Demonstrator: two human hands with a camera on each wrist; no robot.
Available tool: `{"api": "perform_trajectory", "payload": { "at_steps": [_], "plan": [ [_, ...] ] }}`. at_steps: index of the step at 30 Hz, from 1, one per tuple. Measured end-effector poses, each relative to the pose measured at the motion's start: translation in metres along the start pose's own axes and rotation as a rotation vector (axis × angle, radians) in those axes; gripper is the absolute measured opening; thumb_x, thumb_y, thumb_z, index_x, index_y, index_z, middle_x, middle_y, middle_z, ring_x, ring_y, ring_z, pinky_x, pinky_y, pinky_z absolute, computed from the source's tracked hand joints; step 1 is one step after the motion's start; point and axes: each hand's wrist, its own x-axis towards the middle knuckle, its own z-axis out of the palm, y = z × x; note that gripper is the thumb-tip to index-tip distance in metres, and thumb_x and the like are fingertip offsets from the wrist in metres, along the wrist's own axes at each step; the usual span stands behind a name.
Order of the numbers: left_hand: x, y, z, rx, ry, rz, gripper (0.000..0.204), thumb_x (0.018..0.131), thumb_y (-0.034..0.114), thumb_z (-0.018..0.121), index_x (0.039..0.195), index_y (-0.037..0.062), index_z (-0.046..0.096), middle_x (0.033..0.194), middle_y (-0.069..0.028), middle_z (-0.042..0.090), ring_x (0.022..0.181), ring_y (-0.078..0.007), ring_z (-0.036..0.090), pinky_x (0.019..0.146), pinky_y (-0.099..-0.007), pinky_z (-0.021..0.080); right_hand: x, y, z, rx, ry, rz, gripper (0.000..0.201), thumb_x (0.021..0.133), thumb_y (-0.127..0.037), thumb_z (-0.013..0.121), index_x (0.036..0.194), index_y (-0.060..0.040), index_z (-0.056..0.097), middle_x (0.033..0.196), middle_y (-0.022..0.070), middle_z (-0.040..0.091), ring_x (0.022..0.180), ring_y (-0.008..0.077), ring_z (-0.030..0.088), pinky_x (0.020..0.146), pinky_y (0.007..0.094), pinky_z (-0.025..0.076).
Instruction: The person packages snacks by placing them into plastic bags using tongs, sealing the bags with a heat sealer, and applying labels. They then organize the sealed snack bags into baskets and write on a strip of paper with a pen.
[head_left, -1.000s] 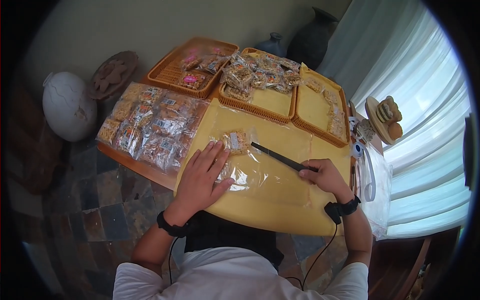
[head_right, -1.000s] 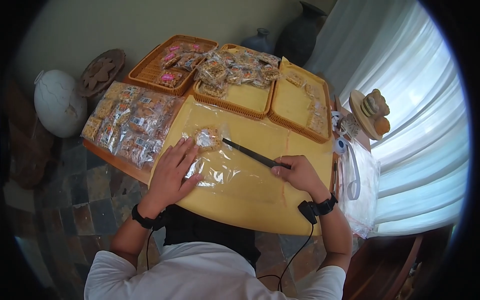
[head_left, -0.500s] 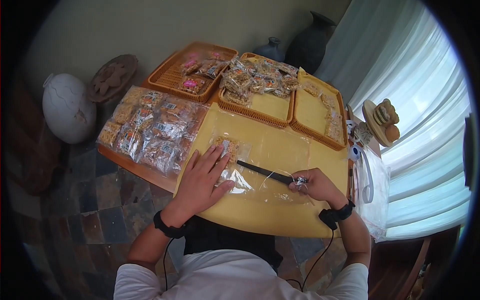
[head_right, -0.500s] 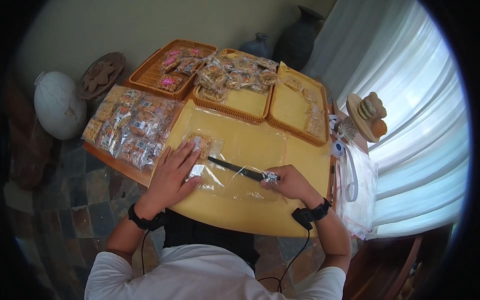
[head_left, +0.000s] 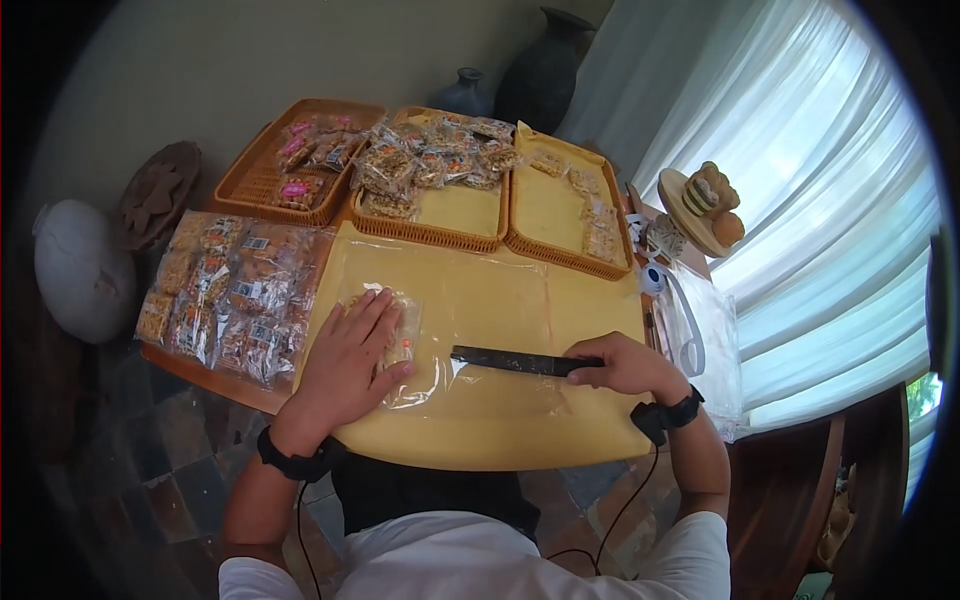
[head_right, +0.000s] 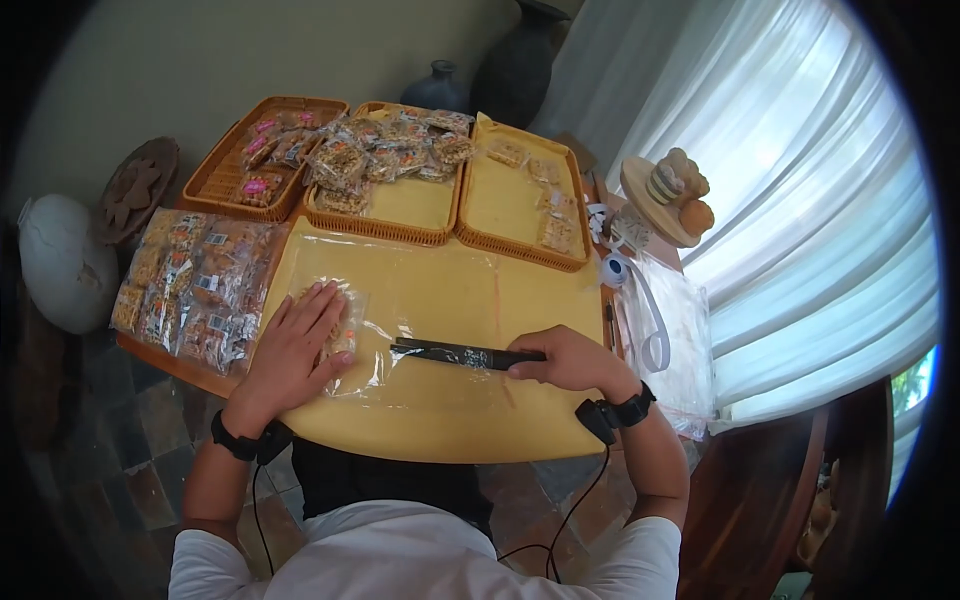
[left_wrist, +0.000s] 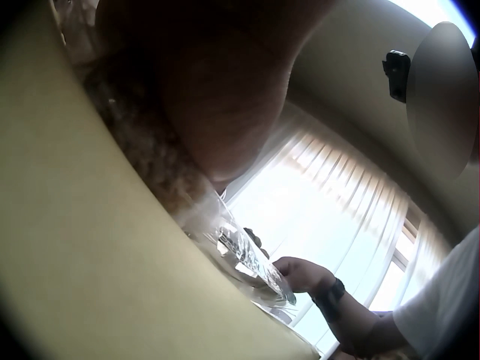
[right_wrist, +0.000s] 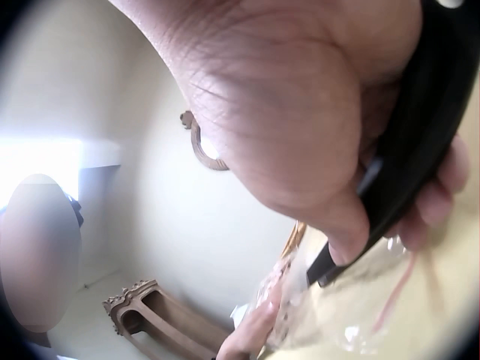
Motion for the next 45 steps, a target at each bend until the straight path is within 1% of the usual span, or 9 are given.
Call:
{"api": "perform_trajectory", "payload": {
  "at_steps": [2, 5, 10, 11, 13, 20, 23, 35, 45],
  "plan": [
    [0.000, 0.001, 0.000, 0.001, 0.006, -0.003, 0.081, 0.104, 0.058, 0.058, 0.163, 0.0040, 0.043, 0.171, -0.0195, 0.039, 0.160, -0.0376, 0.033, 0.131, -0.0558, 0.023, -0.026, -0.014, -0.048, 0.033, -0.191, 0.380, 0.031, 0.102, -0.025, 0.077, 0.122, -0.0011, 0.076, 0.089, 0.0042, 0.077, 0.074, 0.0092, 0.066, 0.069, 0.0270, 0.052],
    [0.000, 0.001, 0.000, -0.018, 0.005, -0.010, 0.081, 0.104, 0.058, 0.058, 0.162, 0.0030, 0.045, 0.170, -0.0198, 0.040, 0.160, -0.0377, 0.034, 0.131, -0.0560, 0.023, -0.057, 0.038, -0.102, 0.211, -0.083, 0.474, 0.024, 0.105, -0.019, 0.071, 0.116, 0.0018, 0.074, 0.084, 0.0035, 0.074, 0.063, 0.0111, 0.066, 0.060, 0.0267, 0.054],
    [-0.001, -0.001, 0.004, 0.000, 0.035, 0.003, 0.085, 0.103, 0.062, 0.058, 0.160, 0.0003, 0.047, 0.169, -0.0207, 0.042, 0.160, -0.0380, 0.034, 0.130, -0.0570, 0.024, -0.009, 0.049, -0.114, 0.718, 0.414, 0.275, 0.040, 0.112, -0.038, 0.058, 0.107, 0.0005, 0.068, 0.078, 0.0055, 0.069, 0.055, 0.0142, 0.063, 0.052, 0.0260, 0.052],
    [-0.001, -0.001, 0.004, 0.006, 0.042, -0.001, 0.085, 0.103, 0.062, 0.058, 0.160, 0.0003, 0.047, 0.169, -0.0207, 0.042, 0.160, -0.0380, 0.034, 0.130, -0.0570, 0.024, 0.011, 0.051, -0.117, 0.716, 0.413, 0.266, 0.040, 0.112, -0.038, 0.058, 0.107, 0.0005, 0.068, 0.078, 0.0055, 0.069, 0.055, 0.0142, 0.063, 0.052, 0.0260, 0.052],
    [-0.001, -0.001, 0.004, -0.007, 0.042, 0.005, 0.085, 0.103, 0.063, 0.058, 0.160, 0.0008, 0.047, 0.169, -0.0208, 0.042, 0.159, -0.0383, 0.035, 0.129, -0.0575, 0.025, 0.051, 0.057, -0.125, 0.674, 0.434, 0.453, 0.034, 0.111, -0.034, 0.060, 0.104, -0.0016, 0.066, 0.077, 0.0063, 0.068, 0.054, 0.0150, 0.061, 0.048, 0.0279, 0.051],
    [-0.002, -0.001, 0.005, -0.030, 0.116, 0.026, 0.078, 0.102, 0.059, 0.062, 0.152, -0.0011, 0.055, 0.165, -0.0212, 0.047, 0.156, -0.0390, 0.040, 0.126, -0.0602, 0.030, 0.155, 0.087, -0.154, 0.632, 0.434, 0.520, 0.029, 0.110, -0.030, 0.065, 0.104, -0.0021, 0.063, 0.076, 0.0050, 0.067, 0.054, 0.0127, 0.059, 0.047, 0.0271, 0.051],
    [-0.003, -0.003, 0.007, -0.017, 0.098, 0.015, 0.083, 0.102, 0.063, 0.059, 0.157, 0.0022, 0.051, 0.166, -0.0206, 0.046, 0.157, -0.0380, 0.040, 0.127, -0.0584, 0.029, 0.178, 0.097, -0.167, 0.630, 0.400, 0.508, 0.027, 0.110, -0.027, 0.066, 0.104, -0.0008, 0.062, 0.076, 0.0052, 0.067, 0.054, 0.0131, 0.059, 0.047, 0.0275, 0.051],
    [-0.005, -0.003, 0.009, -0.035, 0.143, 0.018, 0.077, 0.103, 0.061, 0.059, 0.153, 0.0021, 0.055, 0.165, -0.0178, 0.048, 0.156, -0.0357, 0.041, 0.128, -0.0565, 0.028, 0.218, 0.113, -0.173, 0.904, 0.329, 0.462, 0.028, 0.110, -0.031, 0.064, 0.102, -0.0046, 0.062, 0.081, 0.0031, 0.066, 0.062, 0.0111, 0.060, 0.054, 0.0267, 0.056],
    [-0.004, -0.004, 0.009, -0.040, 0.121, 0.018, 0.081, 0.102, 0.064, 0.058, 0.155, 0.0027, 0.052, 0.165, -0.0191, 0.047, 0.156, -0.0368, 0.040, 0.127, -0.0575, 0.029, 0.209, 0.125, -0.163, 1.035, 0.353, 0.451, 0.018, 0.105, -0.020, 0.072, 0.101, -0.0048, 0.063, 0.084, 0.0025, 0.065, 0.065, 0.0125, 0.061, 0.055, 0.0254, 0.055]
  ]
}}
